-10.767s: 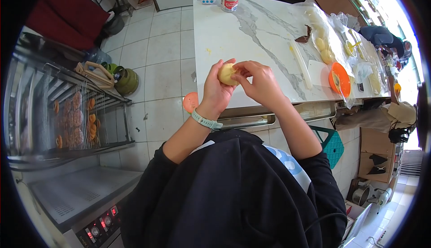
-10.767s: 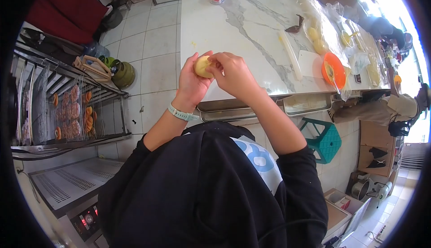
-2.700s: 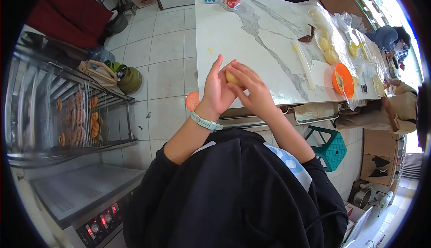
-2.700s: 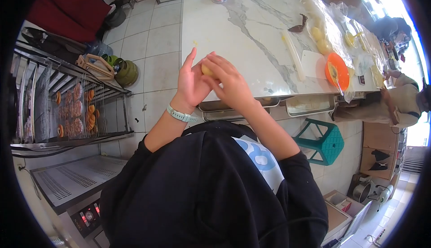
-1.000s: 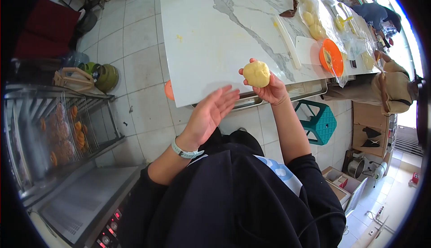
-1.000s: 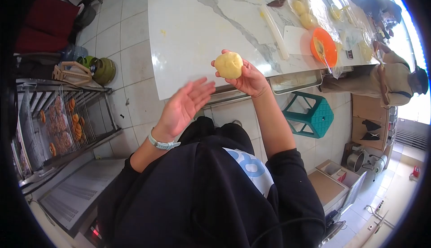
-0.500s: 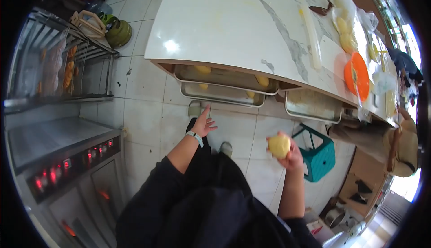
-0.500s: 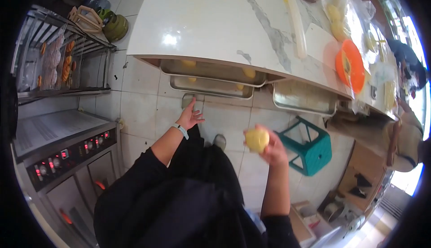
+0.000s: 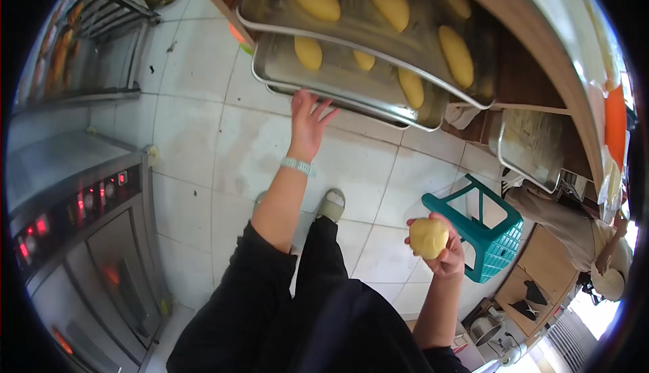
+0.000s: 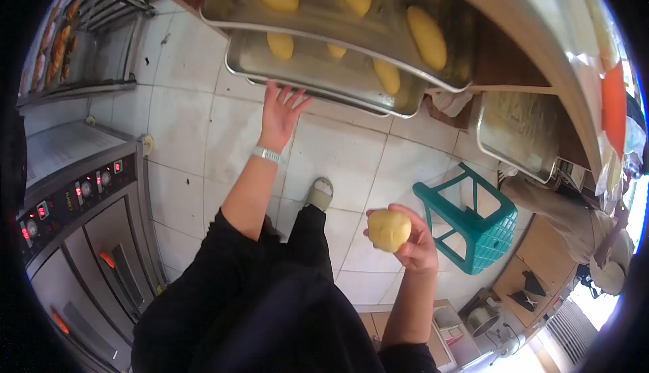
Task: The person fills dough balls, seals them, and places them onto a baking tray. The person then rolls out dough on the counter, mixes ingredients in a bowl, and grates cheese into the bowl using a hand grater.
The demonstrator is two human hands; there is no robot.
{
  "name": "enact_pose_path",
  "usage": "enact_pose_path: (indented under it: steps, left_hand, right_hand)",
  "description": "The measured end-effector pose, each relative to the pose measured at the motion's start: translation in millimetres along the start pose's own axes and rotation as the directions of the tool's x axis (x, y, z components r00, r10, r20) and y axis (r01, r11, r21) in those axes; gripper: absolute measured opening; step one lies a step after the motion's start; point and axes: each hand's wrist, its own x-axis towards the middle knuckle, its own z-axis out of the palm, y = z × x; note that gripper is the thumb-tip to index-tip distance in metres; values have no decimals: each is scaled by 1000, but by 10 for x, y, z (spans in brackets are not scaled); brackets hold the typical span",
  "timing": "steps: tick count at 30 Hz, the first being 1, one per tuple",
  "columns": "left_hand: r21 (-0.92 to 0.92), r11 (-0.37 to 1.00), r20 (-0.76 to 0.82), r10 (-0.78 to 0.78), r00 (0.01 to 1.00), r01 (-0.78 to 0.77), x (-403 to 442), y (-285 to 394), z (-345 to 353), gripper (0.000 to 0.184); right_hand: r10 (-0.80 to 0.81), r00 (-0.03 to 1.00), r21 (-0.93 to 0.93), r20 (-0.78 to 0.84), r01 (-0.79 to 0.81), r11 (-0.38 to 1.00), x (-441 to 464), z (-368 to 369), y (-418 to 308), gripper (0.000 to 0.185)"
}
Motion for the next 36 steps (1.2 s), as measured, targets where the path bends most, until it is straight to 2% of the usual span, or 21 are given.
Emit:
enact_pose_path:
  steps: [1,3,5,7,10,13,16,18,20,23,25,26,27,28,29,30,31,32,33,35,36]
  left_hand:
    - [-8,1000,-17,-10,1000,10,108,-26,85,51]
    - [179,980,-24,-86,996,89,288,-91,222,36]
    - [104,986,-201,-105,974,128,178,-56,423,21]
    - [108,980,-84,-159,984,168,79,-68,197,9]
    - [42,953,-195,-285,938,299,-615,-4,-83,3]
    - [-62,920,-227,-391,892,387,-1435,-93,-900,17]
    - [-55,898,-310,-431,847,437,-2232,74,-1037,34]
    - [-48,872,-466,-451,761,487,-2693,104,-1270,33]
    - [-173,728,-578,-621,530,664,-3012,209,-1531,32]
    - [-49,608,-554,-677,485,792,-3518,79,-2292,23]
    - [161,587,-691,-507,515,793,-3746,-52,-2651,18]
    - [158,589,-692,-506,515,792,-3776,-64,-2675,18]
    - [5,601,-740,-536,407,799,-3808,-67,-2655,17]
    - [-146,606,-767,-568,298,782,-3815,-58,-2619,16]
    - [-144,610,-767,-566,301,779,-3842,-59,-2567,16]
    - [435,538,-701,-300,647,722,-3870,-44,-2467,17]
    - [865,279,-404,-108,908,418,-3905,-54,-2431,19]
    - [865,280,-403,-103,909,416,-3958,-126,-2522,19]
    - [789,375,-445,-196,873,487,-4068,-270,-2748,20]
    - [610,498,-516,-340,786,616,-4150,-375,-2893,21]
    - [546,511,-560,-366,743,664,-4147,-356,-2863,21]
  right_hand:
    - [16,1000,-2,-14,-16,1000,55,-21,19,69]
    - [-11,1000,-55,-26,9,998,197,-24,13,70]
    - [-55,997,-104,-52,50,993,311,5,6,74]
    - [-47,998,-124,-37,43,991,402,43,-77,75]
    - [-41,998,-174,-50,31,984,559,164,-204,76]
    - [-74,991,-215,-112,48,975,782,223,-245,75]
    - [-57,994,-294,-95,27,955,1073,263,-315,73]
    - [-66,991,-336,-113,24,942,1289,244,-298,73]
    - [-88,986,-456,-142,13,890,1510,232,-279,64]
    - [-68,989,-575,-131,-20,818,1790,222,-261,59]
    - [-71,991,-639,-113,-18,769,1974,321,-236,56]
    - [-72,993,-700,-91,-13,714,2082,374,-200,53]
    - [-67,994,-698,-90,-15,716,2204,410,-149,53]
    - [-81,996,-808,-37,18,589,2339,466,-90,51]
    - [-87,996,-895,20,56,443,2474,528,-34,49]
    - [-88,996,-894,24,61,444,2605,594,28,49]
    - [-117,993,-969,6,35,245,2734,665,82,48]
    - [-149,989,-999,-6,-1,37,2851,719,123,46]
    - [-148,989,-999,-2,4,37,2961,730,168,46]
    - [-237,945,-921,227,129,-368,3157,683,302,49]
    - [-233,945,-920,230,133,-368,3246,644,375,49]
